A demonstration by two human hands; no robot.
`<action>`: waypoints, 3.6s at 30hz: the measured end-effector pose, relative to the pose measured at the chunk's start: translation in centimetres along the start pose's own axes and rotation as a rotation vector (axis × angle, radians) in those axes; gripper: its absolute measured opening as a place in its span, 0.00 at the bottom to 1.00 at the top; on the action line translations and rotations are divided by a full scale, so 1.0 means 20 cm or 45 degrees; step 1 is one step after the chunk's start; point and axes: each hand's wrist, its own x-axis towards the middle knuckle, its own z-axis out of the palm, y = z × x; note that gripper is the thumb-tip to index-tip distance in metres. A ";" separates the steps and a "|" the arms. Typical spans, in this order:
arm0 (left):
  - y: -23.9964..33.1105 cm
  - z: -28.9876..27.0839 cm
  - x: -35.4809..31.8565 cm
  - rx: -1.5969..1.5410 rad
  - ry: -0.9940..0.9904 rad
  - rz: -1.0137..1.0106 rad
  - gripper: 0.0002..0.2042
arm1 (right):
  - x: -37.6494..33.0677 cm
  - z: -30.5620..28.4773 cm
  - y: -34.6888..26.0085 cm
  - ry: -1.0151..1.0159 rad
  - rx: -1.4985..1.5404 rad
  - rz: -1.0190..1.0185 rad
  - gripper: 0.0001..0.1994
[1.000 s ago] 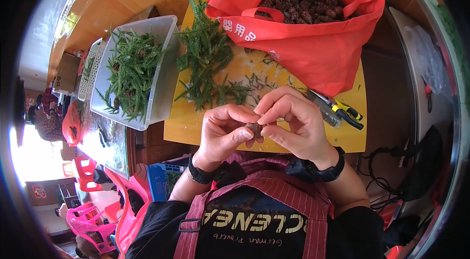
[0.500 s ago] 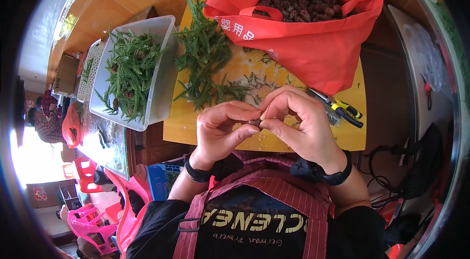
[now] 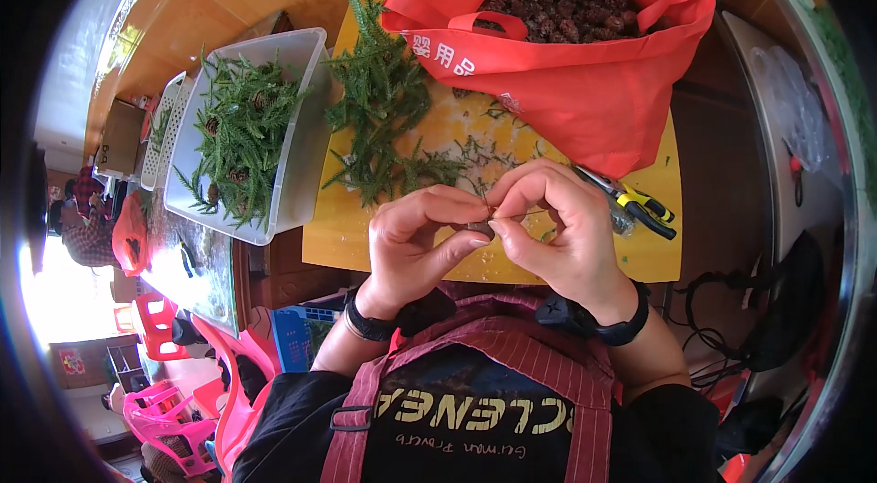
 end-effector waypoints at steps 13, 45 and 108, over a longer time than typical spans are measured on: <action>-0.01 0.02 -0.04 -0.635 0.152 -0.289 0.09 | 0.01 0.01 -0.01 0.048 -0.515 -0.471 0.06; -0.10 -0.01 -0.04 -0.983 0.155 -0.472 0.12 | -0.30 -0.63 0.27 -0.194 -1.341 0.506 0.21; -0.02 0.02 -0.01 -0.602 0.312 -0.404 0.13 | -0.22 -0.15 0.01 -0.006 -0.739 0.105 0.06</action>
